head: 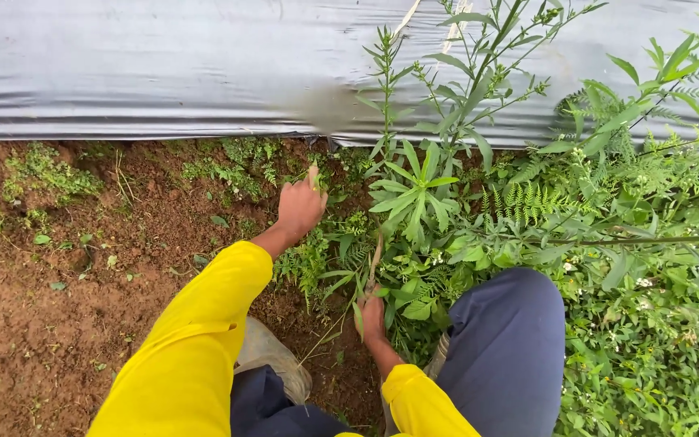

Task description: The person is weeding a garden bed, pulling out unwanted plants by hand and using a hand sickle to cut roots and clear the area around the crops.

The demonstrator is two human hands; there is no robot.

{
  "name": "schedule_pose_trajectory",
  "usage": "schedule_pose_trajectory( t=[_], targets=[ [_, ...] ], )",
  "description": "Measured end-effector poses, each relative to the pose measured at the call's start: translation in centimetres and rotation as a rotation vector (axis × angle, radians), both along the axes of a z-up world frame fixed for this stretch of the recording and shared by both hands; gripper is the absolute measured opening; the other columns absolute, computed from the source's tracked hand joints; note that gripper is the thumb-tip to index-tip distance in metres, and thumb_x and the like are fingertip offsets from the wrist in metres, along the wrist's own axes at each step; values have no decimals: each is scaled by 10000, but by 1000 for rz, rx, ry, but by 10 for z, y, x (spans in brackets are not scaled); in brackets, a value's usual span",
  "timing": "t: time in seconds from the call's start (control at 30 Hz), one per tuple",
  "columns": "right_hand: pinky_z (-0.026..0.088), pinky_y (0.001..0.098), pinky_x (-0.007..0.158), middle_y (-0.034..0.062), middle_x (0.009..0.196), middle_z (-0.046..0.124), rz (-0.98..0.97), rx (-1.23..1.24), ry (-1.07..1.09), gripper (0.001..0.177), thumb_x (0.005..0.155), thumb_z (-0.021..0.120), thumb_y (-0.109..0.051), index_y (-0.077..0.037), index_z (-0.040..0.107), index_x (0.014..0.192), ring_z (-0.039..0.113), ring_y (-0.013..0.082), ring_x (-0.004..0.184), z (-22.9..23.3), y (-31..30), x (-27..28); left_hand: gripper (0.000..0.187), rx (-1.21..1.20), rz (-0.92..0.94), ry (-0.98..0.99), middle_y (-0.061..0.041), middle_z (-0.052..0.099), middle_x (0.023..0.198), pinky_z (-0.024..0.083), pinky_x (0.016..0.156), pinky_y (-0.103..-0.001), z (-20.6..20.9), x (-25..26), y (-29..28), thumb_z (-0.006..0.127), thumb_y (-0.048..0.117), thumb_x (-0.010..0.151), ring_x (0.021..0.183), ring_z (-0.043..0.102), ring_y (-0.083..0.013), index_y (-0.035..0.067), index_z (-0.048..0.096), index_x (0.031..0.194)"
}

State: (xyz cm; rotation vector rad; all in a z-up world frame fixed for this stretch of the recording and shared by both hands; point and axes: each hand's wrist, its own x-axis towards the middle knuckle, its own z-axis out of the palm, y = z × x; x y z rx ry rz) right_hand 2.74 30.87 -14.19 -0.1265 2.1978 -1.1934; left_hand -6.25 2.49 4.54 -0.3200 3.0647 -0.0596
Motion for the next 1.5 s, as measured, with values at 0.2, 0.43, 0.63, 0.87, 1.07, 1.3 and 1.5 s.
schedule_pose_trajectory(
  t=[0.2, 0.43, 0.63, 0.87, 1.07, 1.3, 1.5],
  targets=[
    [576, 617, 906, 368, 1341, 512, 52, -20, 96, 598, 1090, 365, -104, 55, 79, 1590, 598, 507, 1175, 82, -23, 3, 476, 89, 277, 41, -78, 700, 756, 592, 898, -545, -45, -5, -37, 540, 419, 1068, 722, 762, -259, -21, 699, 1160],
    [604, 554, 923, 261, 1361, 475, 60, -13, 299, 545, 1125, 389, -282, 15, 210, 1546, 613, 400, 1175, 90, -63, -29, 467, 259, 224, -138, -167, 760, 886, 611, 785, -554, -119, 3, -53, 543, 344, 1060, 823, 776, -366, 21, 648, 1379],
    [539, 558, 739, 239, 1070, 539, 47, -90, 376, 366, 1131, 381, -205, 72, 370, 1370, 627, 417, 969, 142, -76, -39, 493, 361, 178, -176, -255, 762, 1035, 617, 856, -573, -38, 18, -28, 476, 287, 1109, 943, 773, -416, -53, 557, 1458],
    [451, 615, 1042, 337, 1438, 518, -109, 68, -75, 525, 1050, 431, -278, 26, 416, 1478, 526, 518, 1308, 131, -34, 14, 481, 418, 94, -225, -251, 758, 1013, 602, 867, -613, -76, 35, -30, 461, 324, 1107, 930, 766, -425, -48, 635, 1358],
    [490, 650, 1055, 352, 1508, 356, 62, -56, 178, 613, 1134, 357, -277, 79, 124, 1576, 453, 512, 1362, 114, -72, -32, 344, 443, -77, -506, -160, 725, 752, 636, 665, -466, -99, 51, -21, 533, 202, 1039, 687, 747, -290, -8, 784, 934],
    [499, 666, 1083, 368, 1540, 333, 177, 113, 99, 618, 1101, 379, -172, 71, 77, 1584, 442, 510, 1388, 81, -24, 8, 371, 410, -237, -791, -100, 592, 594, 492, 517, -417, -193, 64, -35, 514, 177, 1041, 480, 539, -219, 70, 716, 749],
    [571, 633, 940, 307, 1351, 498, 308, 121, -3, 478, 1089, 394, -214, -25, 254, 1505, 577, 484, 1217, 38, -12, 30, 462, 221, -361, -860, -243, 681, 1316, 576, 1059, -568, -92, 72, -22, 430, 288, 1094, 1226, 668, -379, -35, 636, 1352]
  ],
)
